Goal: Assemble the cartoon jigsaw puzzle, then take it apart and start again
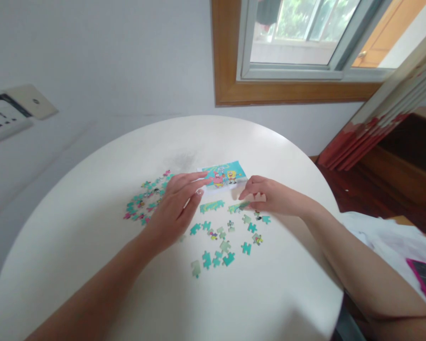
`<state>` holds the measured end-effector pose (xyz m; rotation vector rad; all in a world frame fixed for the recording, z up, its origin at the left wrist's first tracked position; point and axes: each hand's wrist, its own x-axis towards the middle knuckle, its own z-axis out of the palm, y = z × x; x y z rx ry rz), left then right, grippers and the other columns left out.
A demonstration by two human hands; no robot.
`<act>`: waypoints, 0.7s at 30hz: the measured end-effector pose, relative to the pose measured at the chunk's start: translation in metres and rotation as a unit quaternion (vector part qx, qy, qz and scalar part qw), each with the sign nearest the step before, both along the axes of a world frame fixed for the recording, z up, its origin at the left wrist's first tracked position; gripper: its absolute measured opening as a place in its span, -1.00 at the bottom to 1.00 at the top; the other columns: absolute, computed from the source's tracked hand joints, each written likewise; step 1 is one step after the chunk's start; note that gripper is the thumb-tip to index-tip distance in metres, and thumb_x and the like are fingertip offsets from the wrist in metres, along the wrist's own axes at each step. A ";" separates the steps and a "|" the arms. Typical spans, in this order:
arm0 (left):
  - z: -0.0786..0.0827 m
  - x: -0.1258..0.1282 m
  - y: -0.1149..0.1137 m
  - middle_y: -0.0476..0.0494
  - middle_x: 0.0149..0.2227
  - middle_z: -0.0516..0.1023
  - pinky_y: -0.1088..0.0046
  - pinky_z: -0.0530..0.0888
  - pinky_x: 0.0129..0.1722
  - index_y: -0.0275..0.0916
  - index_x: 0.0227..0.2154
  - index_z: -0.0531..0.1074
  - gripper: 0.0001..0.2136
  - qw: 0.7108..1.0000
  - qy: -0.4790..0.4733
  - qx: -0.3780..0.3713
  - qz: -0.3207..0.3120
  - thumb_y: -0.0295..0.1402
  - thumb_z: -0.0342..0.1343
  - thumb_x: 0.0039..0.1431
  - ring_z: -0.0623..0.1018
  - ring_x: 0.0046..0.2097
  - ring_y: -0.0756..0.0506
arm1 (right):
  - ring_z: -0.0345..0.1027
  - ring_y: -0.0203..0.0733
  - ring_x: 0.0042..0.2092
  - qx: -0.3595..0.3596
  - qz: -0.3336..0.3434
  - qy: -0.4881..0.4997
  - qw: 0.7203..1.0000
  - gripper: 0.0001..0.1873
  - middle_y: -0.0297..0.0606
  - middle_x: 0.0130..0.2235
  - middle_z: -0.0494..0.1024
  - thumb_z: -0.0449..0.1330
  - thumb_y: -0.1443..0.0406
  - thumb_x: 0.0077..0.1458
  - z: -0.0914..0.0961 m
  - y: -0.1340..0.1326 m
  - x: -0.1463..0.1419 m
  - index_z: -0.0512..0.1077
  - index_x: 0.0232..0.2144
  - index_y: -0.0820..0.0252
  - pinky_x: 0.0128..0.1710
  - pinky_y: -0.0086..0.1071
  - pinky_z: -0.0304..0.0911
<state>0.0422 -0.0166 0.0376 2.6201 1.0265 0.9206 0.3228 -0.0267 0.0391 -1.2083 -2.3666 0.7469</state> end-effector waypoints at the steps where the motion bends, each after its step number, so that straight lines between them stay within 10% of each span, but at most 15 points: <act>1: 0.000 -0.005 0.003 -0.15 0.16 0.39 0.12 0.11 0.29 -0.16 0.09 0.34 -0.69 1.000 0.002 0.011 0.011 -0.35 -0.19 0.39 0.31 0.21 -0.13 | 0.38 -0.19 -0.13 0.012 0.016 -0.005 1.000 -0.74 -0.15 -0.13 0.47 0.29 0.30 0.07 0.000 -0.001 -0.003 0.55 -0.14 0.18 -0.06 -0.29 0.31; 21: 0.002 -0.027 0.015 -0.19 0.05 0.46 0.12 0.25 0.15 -0.21 0.02 0.38 -0.72 0.998 -0.004 0.068 0.019 -0.33 -0.13 0.37 0.41 0.09 -0.18 | 0.34 -0.14 -0.13 0.064 0.027 -0.055 0.996 -0.82 -0.12 -0.18 0.44 0.24 0.35 0.12 -0.014 -0.005 -0.020 0.55 -0.19 0.20 -0.04 -0.22 0.30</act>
